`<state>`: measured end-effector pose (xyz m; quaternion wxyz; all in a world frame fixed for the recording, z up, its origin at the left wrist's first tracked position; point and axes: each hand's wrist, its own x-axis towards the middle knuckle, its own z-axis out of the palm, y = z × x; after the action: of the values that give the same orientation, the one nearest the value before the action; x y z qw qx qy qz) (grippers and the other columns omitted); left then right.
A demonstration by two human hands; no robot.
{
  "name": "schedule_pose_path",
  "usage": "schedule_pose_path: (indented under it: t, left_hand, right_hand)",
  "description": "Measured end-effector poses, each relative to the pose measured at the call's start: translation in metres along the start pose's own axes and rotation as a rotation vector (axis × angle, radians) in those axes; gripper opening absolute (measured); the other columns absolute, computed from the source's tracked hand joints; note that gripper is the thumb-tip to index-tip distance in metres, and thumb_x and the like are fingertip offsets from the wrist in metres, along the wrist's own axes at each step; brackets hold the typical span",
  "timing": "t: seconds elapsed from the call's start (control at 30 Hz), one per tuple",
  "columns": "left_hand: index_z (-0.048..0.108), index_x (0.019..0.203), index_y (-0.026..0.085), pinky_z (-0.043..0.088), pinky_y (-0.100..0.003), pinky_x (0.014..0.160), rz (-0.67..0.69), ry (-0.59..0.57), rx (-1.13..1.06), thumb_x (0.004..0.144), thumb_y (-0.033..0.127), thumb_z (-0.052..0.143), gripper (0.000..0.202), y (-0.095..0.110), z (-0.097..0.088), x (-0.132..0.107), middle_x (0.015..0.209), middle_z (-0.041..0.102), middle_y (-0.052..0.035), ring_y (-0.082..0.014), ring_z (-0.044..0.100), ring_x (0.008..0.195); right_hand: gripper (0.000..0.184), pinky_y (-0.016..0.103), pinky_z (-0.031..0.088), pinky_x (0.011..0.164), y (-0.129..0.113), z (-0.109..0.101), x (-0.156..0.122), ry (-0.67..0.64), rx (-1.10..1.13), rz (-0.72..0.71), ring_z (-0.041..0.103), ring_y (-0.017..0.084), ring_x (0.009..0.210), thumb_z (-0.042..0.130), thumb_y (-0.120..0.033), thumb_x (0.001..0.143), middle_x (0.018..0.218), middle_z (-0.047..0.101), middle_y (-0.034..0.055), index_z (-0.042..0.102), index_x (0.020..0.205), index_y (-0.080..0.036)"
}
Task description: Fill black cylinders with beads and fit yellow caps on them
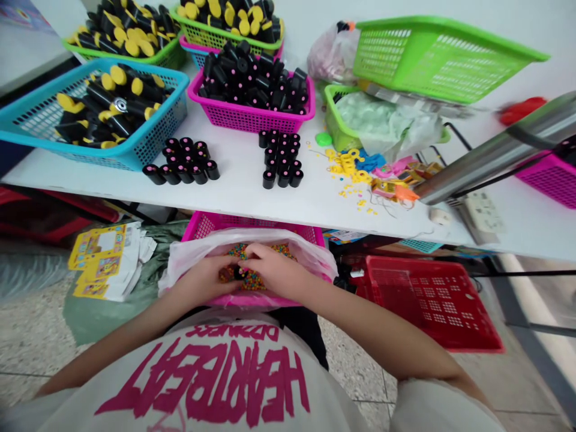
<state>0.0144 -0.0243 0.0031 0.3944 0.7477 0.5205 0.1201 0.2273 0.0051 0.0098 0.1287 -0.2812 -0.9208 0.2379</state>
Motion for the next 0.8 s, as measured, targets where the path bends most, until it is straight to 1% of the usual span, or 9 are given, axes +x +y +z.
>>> schedule_pose_path:
  t: [0.1,0.2,0.33,0.43,0.5,0.57,0.63,0.7,0.8]
  left_hand:
    - [0.071,0.111,0.018,0.051,-0.030,0.074,0.031,0.013,-0.035,0.076,0.021,0.066,0.035,-0.002,0.001,0.001,0.097,0.075,-0.0055,-0.0203,0.069,0.082]
    - [0.070,0.114,0.019,0.054,-0.032,0.076,0.052,0.050,-0.039,0.076,0.020,0.067,0.038,-0.004,0.004,0.003,0.103,0.074,-0.0075,-0.0214,0.070,0.085]
    - [0.069,0.114,0.019,0.055,-0.035,0.087,0.110,0.112,-0.059,0.077,0.023,0.068,0.037,0.002,-0.003,-0.007,0.108,0.074,-0.0073,-0.0223,0.070,0.095]
    - [0.068,0.112,0.022,0.055,-0.032,0.090,0.134,0.224,-0.101,0.080,0.027,0.068,0.033,0.012,-0.030,-0.017,0.109,0.075,-0.0043,-0.0199,0.070,0.096]
    - [0.068,0.114,0.023,0.056,-0.032,0.088,0.080,0.393,-0.084,0.080,0.032,0.068,0.035,0.013,-0.056,-0.016,0.107,0.074,-0.0037,-0.0191,0.071,0.092]
    - [0.068,0.114,0.021,0.056,-0.033,0.088,-0.019,0.594,-0.021,0.079,0.035,0.070,0.038,0.008,-0.082,-0.004,0.105,0.074,-0.0048,-0.0199,0.070,0.091]
    - [0.068,0.114,0.018,0.056,-0.035,0.088,-0.110,0.737,0.043,0.078,0.033,0.070,0.039,-0.006,-0.103,0.016,0.102,0.074,-0.0065,-0.0208,0.071,0.089]
    - [0.065,0.119,0.016,0.056,-0.034,0.086,-0.148,0.774,0.074,0.078,0.030,0.070,0.044,-0.023,-0.114,0.038,0.102,0.074,-0.0078,-0.0207,0.071,0.087]
    - [0.055,0.130,0.015,0.056,-0.034,0.084,-0.156,0.735,0.099,0.079,0.027,0.069,0.054,-0.043,-0.118,0.060,0.105,0.073,-0.0097,-0.0213,0.071,0.085]
  right_hand:
    - [0.026,0.036,0.052,0.093,-0.004,-0.001,0.002,-0.025,-0.110,-0.058,0.059,0.021,0.107,0.046,-0.015,0.098,0.112,0.063,0.0117,0.066,0.114,-0.015]
    - [0.027,0.038,0.052,0.094,-0.009,-0.011,0.002,-0.046,-0.188,-0.071,0.058,0.023,0.110,0.049,-0.014,0.097,0.116,0.063,0.0136,0.064,0.119,-0.014]
    - [0.038,0.042,0.051,0.094,-0.006,-0.027,-0.005,-0.129,-0.286,0.069,0.059,0.027,0.114,0.053,-0.005,0.089,0.119,0.063,0.0140,0.064,0.123,-0.017]
    - [0.033,0.041,0.051,0.093,0.003,-0.024,-0.012,-0.300,-0.335,0.245,0.062,0.028,0.107,0.052,-0.001,0.085,0.109,0.066,0.0150,0.071,0.109,-0.014]
    - [0.032,0.037,0.052,0.090,0.010,-0.014,-0.014,-0.418,-0.342,0.343,0.066,0.027,0.100,0.048,0.002,0.084,0.106,0.068,0.0168,0.072,0.101,-0.011]
    - [0.034,0.034,0.053,0.087,0.014,0.000,-0.013,-0.475,-0.338,0.403,0.068,0.025,0.094,0.044,0.005,0.085,0.107,0.068,0.0188,0.071,0.099,-0.009]
    - [0.036,0.031,0.053,0.085,0.014,0.012,-0.008,-0.483,-0.333,0.417,0.070,0.023,0.092,0.042,0.005,0.086,0.108,0.069,0.0191,0.070,0.102,-0.009]
    - [0.036,0.029,0.054,0.083,0.012,0.022,0.000,-0.475,-0.320,0.402,0.070,0.022,0.092,0.042,0.005,0.086,0.109,0.069,0.0187,0.069,0.105,-0.009]
    - [0.037,0.029,0.054,0.082,0.007,0.033,0.012,-0.481,-0.282,0.355,0.070,0.023,0.095,0.041,0.004,0.087,0.113,0.069,0.0191,0.068,0.108,-0.010]
